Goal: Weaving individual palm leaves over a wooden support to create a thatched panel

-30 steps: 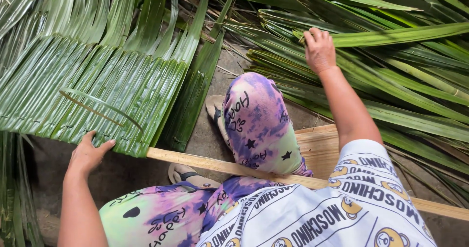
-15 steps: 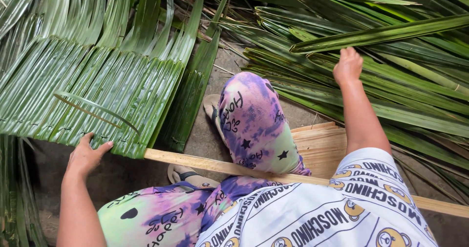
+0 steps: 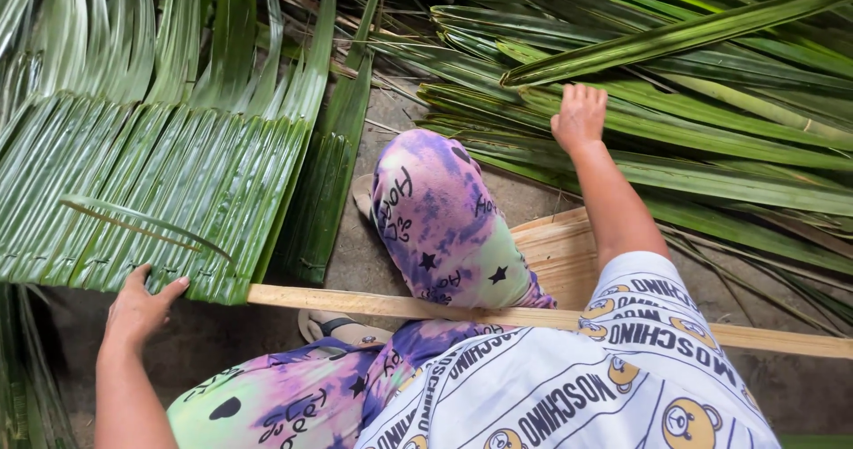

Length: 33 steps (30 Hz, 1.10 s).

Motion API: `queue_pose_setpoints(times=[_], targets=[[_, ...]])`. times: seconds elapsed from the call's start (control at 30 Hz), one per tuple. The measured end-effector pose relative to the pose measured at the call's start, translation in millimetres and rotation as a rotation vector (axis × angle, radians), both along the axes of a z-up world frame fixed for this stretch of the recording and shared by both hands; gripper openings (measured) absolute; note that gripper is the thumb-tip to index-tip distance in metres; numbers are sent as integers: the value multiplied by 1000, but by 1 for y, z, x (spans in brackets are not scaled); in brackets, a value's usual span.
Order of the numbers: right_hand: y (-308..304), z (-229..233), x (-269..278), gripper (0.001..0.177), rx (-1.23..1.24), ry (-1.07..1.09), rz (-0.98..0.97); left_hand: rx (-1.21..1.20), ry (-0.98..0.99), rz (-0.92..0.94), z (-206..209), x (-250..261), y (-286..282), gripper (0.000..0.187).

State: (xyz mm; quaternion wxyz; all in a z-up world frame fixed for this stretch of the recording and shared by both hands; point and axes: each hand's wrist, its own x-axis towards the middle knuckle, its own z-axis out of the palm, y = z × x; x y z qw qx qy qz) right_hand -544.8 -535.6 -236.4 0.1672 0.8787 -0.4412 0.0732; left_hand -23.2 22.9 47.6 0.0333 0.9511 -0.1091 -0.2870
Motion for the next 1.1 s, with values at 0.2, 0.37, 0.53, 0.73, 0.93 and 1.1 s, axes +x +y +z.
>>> queue_pose_setpoints(times=[0.2,0.37,0.53,0.73,0.93,1.1], targets=[[-2,40,50,36,-11,-210,165,-3,-7,-14,-2,2,0,82],[-6,50,64,17,57,-77,204,18,-47,-77,-4,2,11,84],[-8,47,55,14,-3,10,205,4,-29,-110,-5,3,13,84],[-17,32,53,24,-24,78,172,16,-28,-106,0,-1,8,83],[-20,22,49,14,-19,92,185,5,-41,-113,-2,-1,10,84],[-13,40,54,41,-81,60,229,12,-42,-112,-1,-2,9,84]])
